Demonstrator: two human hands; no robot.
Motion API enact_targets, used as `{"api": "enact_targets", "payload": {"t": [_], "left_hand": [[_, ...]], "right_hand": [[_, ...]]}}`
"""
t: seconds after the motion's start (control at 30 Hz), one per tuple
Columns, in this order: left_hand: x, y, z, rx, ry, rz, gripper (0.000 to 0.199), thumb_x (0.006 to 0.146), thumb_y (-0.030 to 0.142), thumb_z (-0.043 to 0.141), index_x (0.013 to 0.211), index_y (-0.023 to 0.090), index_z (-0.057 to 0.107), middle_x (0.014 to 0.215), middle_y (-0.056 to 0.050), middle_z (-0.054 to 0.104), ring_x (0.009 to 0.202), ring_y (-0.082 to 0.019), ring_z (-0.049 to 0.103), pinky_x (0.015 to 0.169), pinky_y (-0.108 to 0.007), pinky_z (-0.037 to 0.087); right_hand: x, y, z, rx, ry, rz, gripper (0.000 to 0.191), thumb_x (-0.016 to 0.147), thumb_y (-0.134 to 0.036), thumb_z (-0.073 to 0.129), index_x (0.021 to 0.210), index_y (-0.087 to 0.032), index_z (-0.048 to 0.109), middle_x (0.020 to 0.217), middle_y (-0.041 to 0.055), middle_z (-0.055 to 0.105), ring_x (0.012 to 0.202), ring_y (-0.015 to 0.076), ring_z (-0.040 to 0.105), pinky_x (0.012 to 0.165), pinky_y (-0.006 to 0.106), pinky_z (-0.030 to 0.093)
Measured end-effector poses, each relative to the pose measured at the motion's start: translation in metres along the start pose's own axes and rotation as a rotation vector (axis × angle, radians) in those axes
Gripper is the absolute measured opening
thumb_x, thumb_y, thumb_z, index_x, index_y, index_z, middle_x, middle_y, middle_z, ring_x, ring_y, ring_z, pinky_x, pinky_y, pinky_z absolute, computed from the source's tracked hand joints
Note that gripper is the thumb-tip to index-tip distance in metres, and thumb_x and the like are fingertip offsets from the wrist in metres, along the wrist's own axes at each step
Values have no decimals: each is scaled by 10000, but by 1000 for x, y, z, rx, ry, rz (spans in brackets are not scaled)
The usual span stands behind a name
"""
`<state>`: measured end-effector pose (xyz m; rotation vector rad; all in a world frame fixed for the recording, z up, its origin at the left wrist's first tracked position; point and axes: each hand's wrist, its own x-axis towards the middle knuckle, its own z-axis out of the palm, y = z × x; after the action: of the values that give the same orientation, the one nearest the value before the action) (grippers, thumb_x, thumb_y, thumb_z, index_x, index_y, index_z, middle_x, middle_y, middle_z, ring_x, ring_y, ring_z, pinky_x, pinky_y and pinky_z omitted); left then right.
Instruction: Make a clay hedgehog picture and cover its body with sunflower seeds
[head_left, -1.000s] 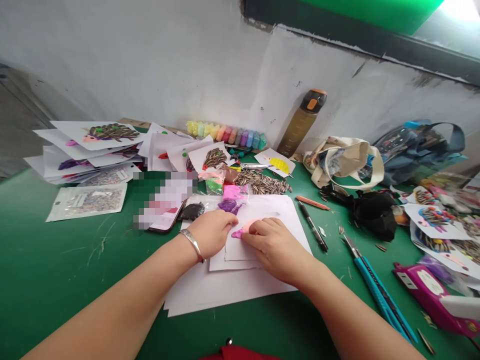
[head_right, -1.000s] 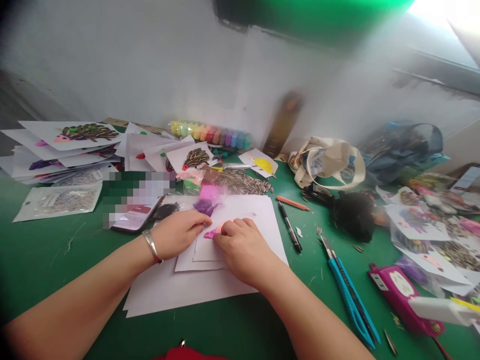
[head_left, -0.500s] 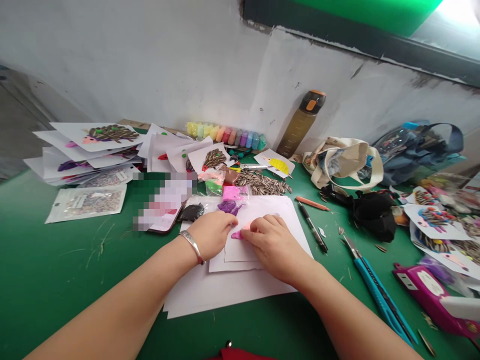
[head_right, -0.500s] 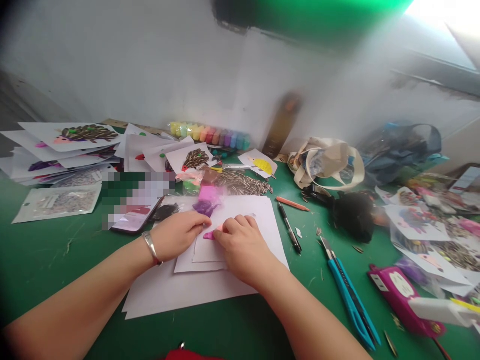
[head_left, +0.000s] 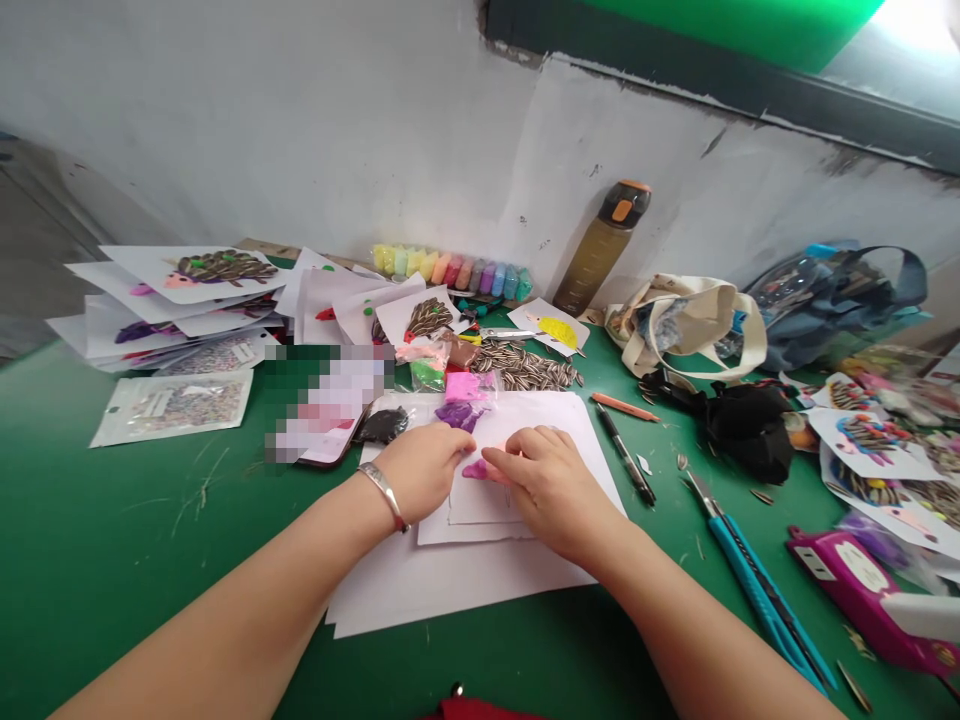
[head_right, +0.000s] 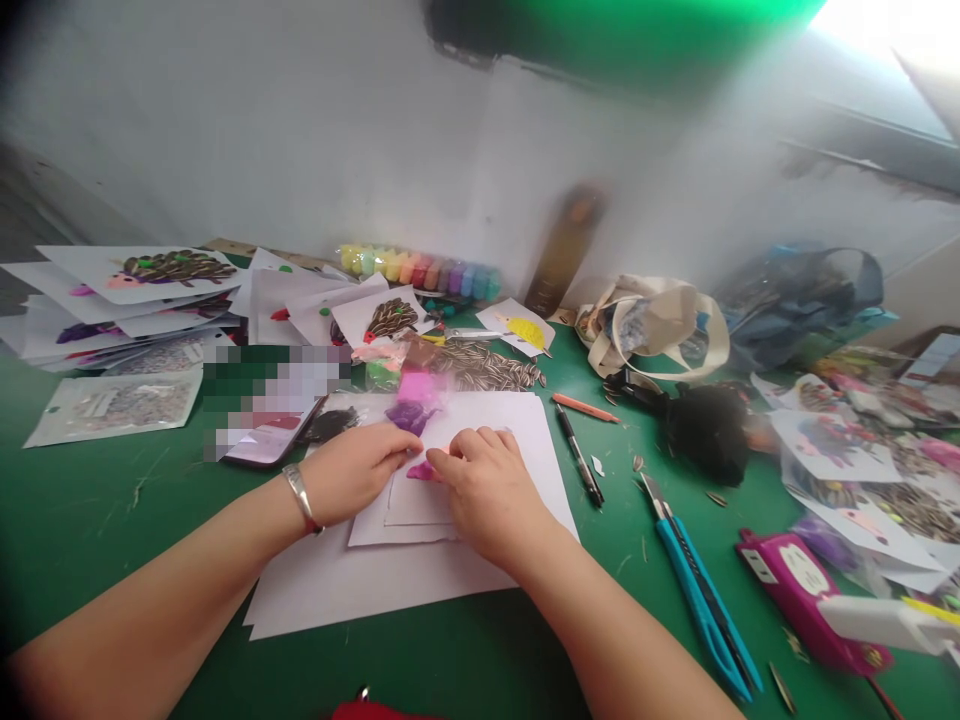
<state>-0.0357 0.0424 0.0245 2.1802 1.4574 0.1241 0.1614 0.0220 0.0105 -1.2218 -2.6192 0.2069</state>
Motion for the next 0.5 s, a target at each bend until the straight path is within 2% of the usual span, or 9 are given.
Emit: {"api": "enact_targets", "payload": {"t": [0.2,0.37,0.5], "left_hand": [[0,0,-1,-11,14,1,336,900,183,391,1070,192,680,1067,-72,696,993,-220,619,870,-327,466],[1,-1,-3,-14,31,2,330,874,153,406,1013,205,701,1015,-57,715,930,-209,635,800,-304,476],[3,-2,-3,-20,63,-33,324,861,136,418,998,198,705,991,-46,723,907,-200,641,801,-288,471]], "right_hand": [[1,-2,-1,-28,-59,-26,332,873,-74,464,1082,-253,649,908,57,577,858,196,441,817,361,294],[2,-7,-2,5,-13,-29,477,811,-20,465,1207,-258,587,1037,74,575,910,207,444,838,371,304],[3,-13,0,-28,-37,-87,405,843,-67,469,1174,-259,599,1033,78,581,947,228,429,874,398,302]]}}
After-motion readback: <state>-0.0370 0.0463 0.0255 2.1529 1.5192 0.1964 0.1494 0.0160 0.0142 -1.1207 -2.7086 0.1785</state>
